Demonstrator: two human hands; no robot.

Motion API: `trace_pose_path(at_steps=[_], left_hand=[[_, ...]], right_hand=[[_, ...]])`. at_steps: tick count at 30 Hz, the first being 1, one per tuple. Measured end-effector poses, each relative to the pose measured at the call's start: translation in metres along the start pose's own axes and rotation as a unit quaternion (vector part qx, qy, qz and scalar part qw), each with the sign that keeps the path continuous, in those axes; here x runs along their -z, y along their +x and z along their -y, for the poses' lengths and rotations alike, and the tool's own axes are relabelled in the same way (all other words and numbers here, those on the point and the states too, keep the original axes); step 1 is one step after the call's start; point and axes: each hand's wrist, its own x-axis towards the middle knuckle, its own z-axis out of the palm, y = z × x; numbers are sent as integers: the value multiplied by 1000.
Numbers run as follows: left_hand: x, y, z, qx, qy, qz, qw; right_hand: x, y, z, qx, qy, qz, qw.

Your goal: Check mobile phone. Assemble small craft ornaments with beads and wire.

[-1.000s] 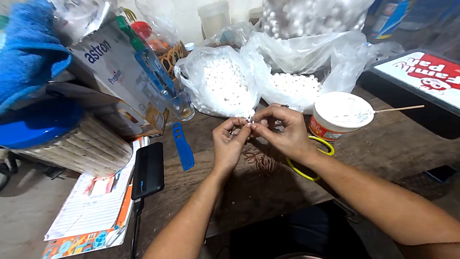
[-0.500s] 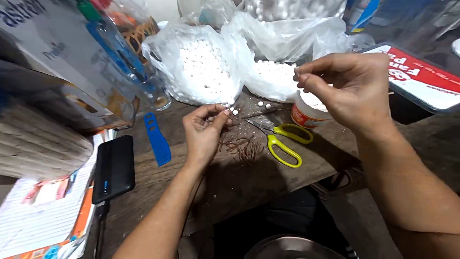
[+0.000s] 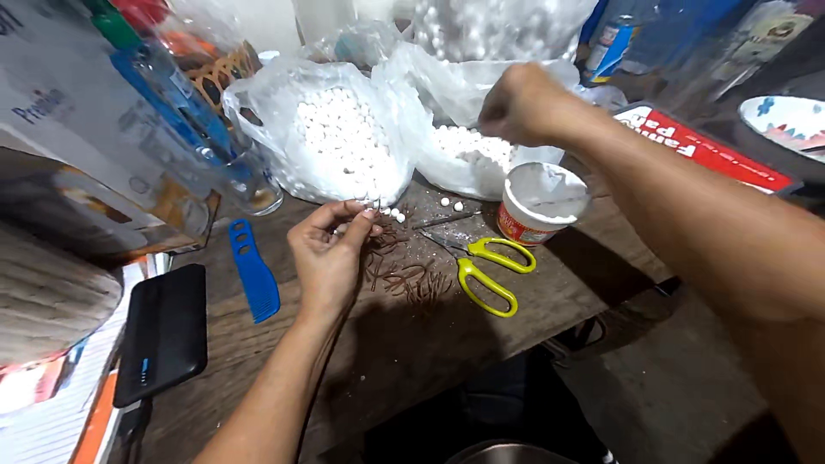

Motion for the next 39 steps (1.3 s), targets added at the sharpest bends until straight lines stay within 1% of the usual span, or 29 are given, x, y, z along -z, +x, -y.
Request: trace_pose_path(at_steps=[2,3,5,8,11,12,13,14,15,16,17,19,20,22,25,27,29,35,39], left_hand=[[0,0,1,8,-4,-6,1000],[-1,0,1,15,-3,-9,1000],[-2,-2,2,25,7,-7,1000],[-2,-3,1,38,5,3,999],[-2,-4,-1,56,0,11,998],[-2,-4,-1,63,-4,13,998],[-2,-4,0,71,-8,15,997],[-3,-4,0,78,-11,19,997],[-3,-4,0,81,-10,20,996],[-4,-5,0,82,-6,21,996],[-4,-6,0,80,-1,22,997],[-4,-6,0,70,9,26,997],[-4,-6,0,63,18,28,997],[-5,-6,2,49,23,28,998],[-6,-3,3,48,34,19,998],[-7,-4,4,50,44,16,998],[-7,-4,4,47,56,16,997],[-7,-6,3,29,73,24,997],[-6,-6,4,21,72,27,997]], right_hand=[[-20,36,-17,-26,-65,114,991],[-30,45,-21,-35,-93,152,983],[-42,52,-16,-58,-114,190,973],[-52,54,-14,-64,-128,183,973],[-47,54,-17,-60,-116,163,978],[-41,53,-16,-54,-80,144,985],[-34,50,-12,-46,-22,108,993],[-23,41,-2,-38,51,62,996],[-12,27,16,-38,139,29,989],[-5,11,36,-24,234,0,972],[-5,-6,51,7,317,-19,948],[-22,-31,67,67,415,-43,906],[-36,-38,70,79,451,-43,888],[-60,-43,70,63,534,-28,843],[-76,-40,69,-1,643,0,766],[-81,-41,67,-24,680,12,733],[-87,-42,63,-17,699,19,714],[-93,-48,62,8,700,21,714],[-93,-50,63,1,713,11,701]])
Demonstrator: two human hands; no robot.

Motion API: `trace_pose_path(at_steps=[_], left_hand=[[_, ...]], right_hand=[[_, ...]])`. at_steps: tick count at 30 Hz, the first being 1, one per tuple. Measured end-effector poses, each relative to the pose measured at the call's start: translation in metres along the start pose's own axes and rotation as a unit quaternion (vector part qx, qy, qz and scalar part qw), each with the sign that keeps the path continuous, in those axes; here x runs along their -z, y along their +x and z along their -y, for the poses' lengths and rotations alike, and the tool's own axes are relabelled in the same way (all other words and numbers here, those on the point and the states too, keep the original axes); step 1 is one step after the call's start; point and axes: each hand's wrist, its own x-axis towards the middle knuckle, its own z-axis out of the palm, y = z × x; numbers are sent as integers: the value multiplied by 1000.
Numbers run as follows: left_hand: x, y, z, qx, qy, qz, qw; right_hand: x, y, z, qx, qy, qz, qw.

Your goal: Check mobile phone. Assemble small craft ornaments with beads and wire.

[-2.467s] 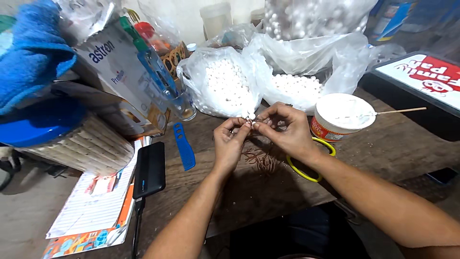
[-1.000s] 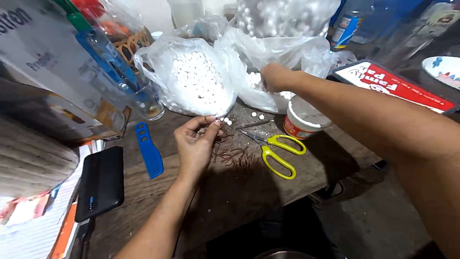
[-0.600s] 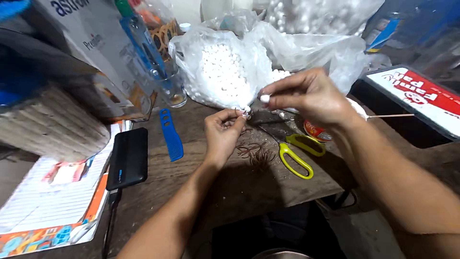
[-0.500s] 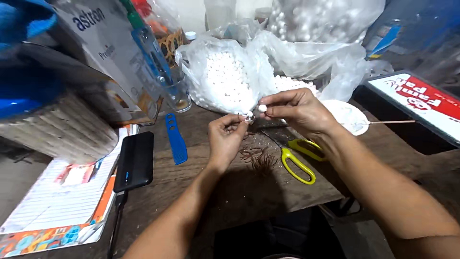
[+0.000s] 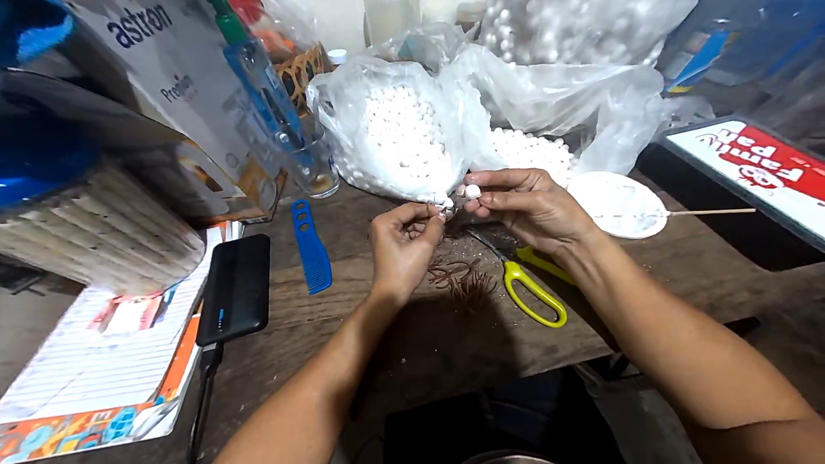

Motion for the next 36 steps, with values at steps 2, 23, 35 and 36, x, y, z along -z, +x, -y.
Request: trace_pose_path(at_steps=[2,23,35,36], left_hand=[[0,0,-1,4,0,1,1000],[-1,-1,6,-49,55,11,997],[1,-2,8,-110,125,6,986],[1,-2,7,-111,127,5,986]], right_hand=[[1,0,-1,1,8,-2,1000],[4,-1,-5,52,-98,-2,994],[3,2,-11,82,-172,-30,981],[3,2,-11,82,-174,-30,981]])
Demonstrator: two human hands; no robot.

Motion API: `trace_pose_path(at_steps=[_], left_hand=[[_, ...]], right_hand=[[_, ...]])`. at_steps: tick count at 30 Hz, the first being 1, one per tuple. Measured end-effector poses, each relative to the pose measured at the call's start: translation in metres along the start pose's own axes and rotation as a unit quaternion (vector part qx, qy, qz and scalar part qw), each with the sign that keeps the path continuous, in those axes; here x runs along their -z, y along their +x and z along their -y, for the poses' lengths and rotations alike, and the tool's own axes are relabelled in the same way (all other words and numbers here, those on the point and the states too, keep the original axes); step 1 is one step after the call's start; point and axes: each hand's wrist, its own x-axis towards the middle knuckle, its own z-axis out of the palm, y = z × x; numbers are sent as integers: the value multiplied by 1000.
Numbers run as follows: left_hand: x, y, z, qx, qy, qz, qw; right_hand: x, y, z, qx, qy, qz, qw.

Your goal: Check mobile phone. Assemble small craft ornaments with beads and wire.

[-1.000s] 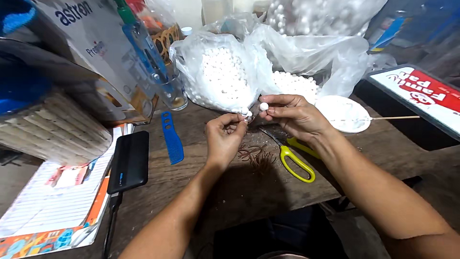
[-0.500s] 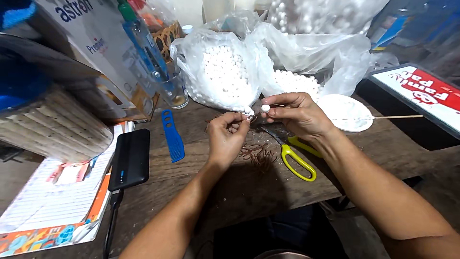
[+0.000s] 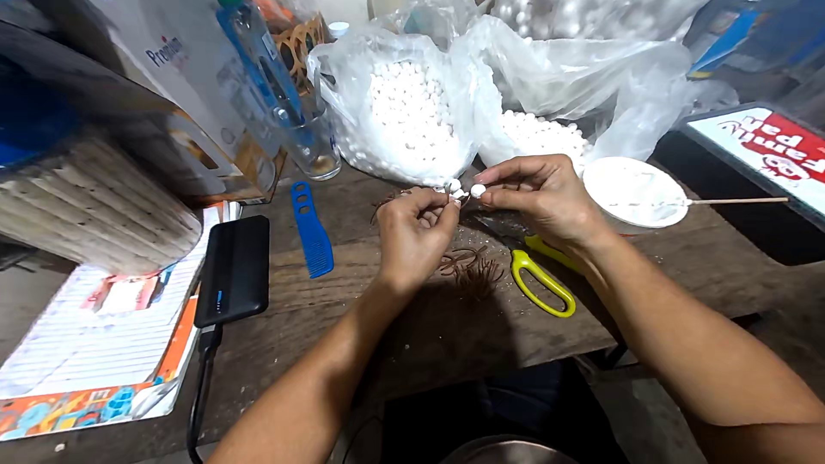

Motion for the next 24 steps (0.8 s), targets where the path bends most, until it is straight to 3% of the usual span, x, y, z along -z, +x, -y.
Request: trace_pose_path(at_steps=[24], left_hand=[[-2,-3,1,-61,53,-13,997]], right_hand=[[-6,-2,-3,57,-72,2,996]])
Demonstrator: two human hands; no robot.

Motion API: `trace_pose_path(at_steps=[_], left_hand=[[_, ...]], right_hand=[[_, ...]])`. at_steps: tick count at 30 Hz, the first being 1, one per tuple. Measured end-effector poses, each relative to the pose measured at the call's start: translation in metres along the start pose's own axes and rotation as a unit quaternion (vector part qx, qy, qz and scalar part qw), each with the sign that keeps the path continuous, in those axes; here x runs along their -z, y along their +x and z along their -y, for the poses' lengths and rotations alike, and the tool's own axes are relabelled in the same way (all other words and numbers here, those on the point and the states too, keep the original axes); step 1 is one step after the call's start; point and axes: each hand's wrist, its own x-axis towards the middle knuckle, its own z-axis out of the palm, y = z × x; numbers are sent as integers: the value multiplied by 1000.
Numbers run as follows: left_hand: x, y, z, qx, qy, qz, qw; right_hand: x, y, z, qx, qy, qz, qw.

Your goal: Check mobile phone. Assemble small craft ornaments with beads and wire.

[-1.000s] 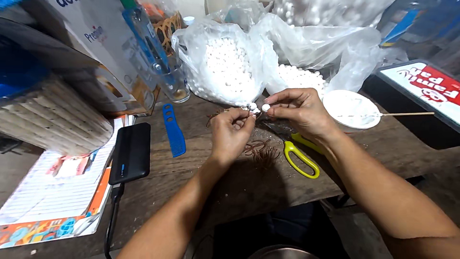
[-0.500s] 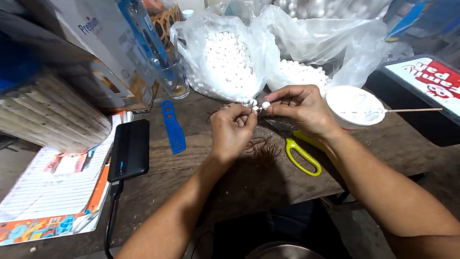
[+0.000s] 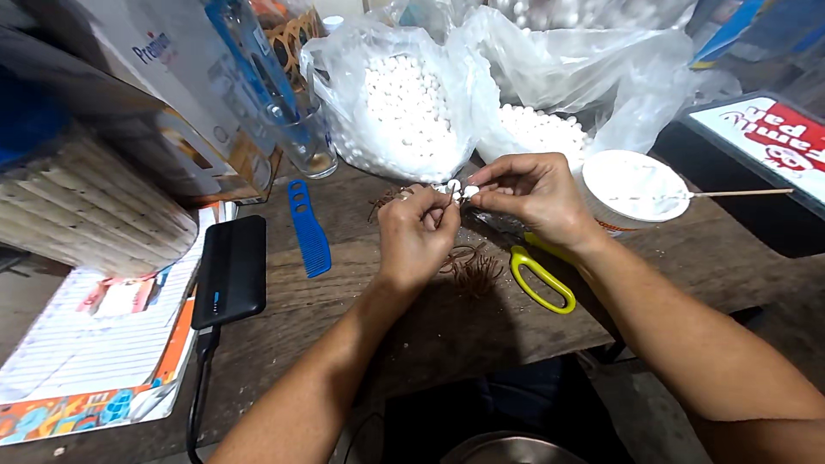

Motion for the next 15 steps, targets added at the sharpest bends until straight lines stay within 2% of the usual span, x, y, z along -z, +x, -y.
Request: trace_pose_path(at_steps=[7,15], left_hand=[[-1,0,-1,-7,11,-10,1000],[-3,0,2,-31,0,-20,999]], right_hand=[[-4,-4,0,37,-37,10,999],[-3,-4,0,34,-14,15,999]])
